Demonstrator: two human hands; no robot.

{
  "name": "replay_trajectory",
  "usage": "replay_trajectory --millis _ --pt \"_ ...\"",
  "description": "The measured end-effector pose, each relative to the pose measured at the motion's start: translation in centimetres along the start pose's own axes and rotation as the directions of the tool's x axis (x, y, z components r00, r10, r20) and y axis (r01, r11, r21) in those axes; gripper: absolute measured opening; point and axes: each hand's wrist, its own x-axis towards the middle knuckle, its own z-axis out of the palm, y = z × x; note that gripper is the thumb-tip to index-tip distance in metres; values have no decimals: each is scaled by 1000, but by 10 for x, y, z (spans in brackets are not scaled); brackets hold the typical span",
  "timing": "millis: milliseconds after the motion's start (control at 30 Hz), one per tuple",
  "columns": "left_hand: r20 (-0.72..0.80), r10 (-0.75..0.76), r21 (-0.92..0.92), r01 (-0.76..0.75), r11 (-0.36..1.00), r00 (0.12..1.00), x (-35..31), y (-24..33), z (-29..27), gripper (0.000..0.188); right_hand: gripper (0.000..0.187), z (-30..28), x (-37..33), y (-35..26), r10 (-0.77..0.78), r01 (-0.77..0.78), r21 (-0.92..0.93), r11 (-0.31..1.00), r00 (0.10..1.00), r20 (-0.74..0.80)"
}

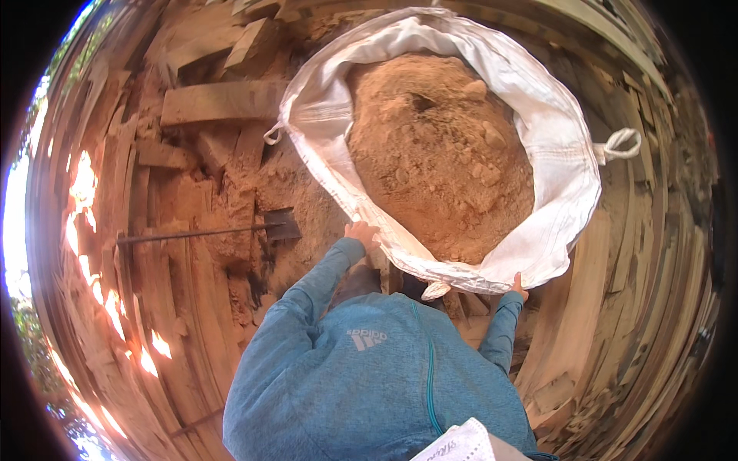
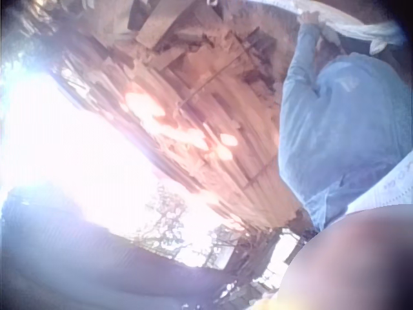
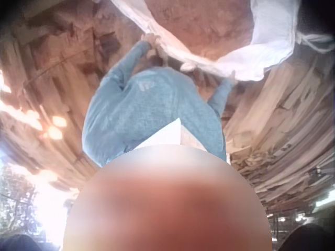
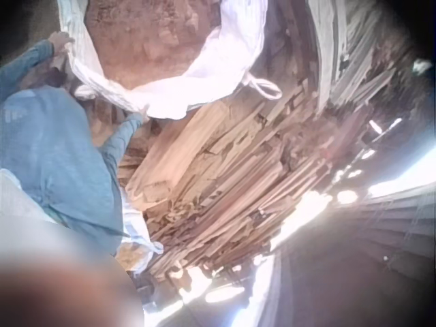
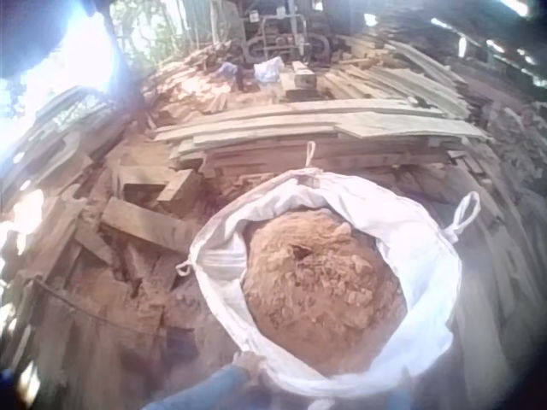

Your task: The person uses a pickaxe to break up and shovel sawdust from a pile into a large white sack. They repeatedly scoop and transfer the material, then lift and adjust the sack to settle the contents.

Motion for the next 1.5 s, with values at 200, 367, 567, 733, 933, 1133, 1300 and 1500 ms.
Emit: replay_trajectory --millis 200,367,567,733,933,1133,1300,1500 --pt "-422 32 -336 -190 922 906 -48 -49 12 39 85 -6 -26 -4 -98 87 -79 993 983 -155" --pt "-302 -340 -491 160 856 891 -118 -130 50 29 79 -12 -39 -22 -281 185 -313 932 912 -298" --pt "-28 -692 -790 408 457 721 -220 -254 149 31 54 12 -87 -94 -602 569 -304 764 798 -19" --pt "297 -770 -937 327 -121 565 -283 -320 251 27 45 95 -159 -143 -673 726 -26 687 649 355" --pt "507 -698 -811 5 -585 506 -336 -303 280 19 40 207 -237 -141 -673 820 152 552 330 662" --pt "482 -700 -660 -307 -686 527 -344 -240 263 25 37 262 -280 -147 -512 899 119 420 126 850" --pt "621 -693 -577 -386 -720 366 -335 -189 257 24 35 307 -289 -164 -393 946 106 305 24 919" --pt "707 -660 -556 -376 -741 254 -333 -174 249 27 31 392 -341 -166 -309 965 188 183 -125 943"
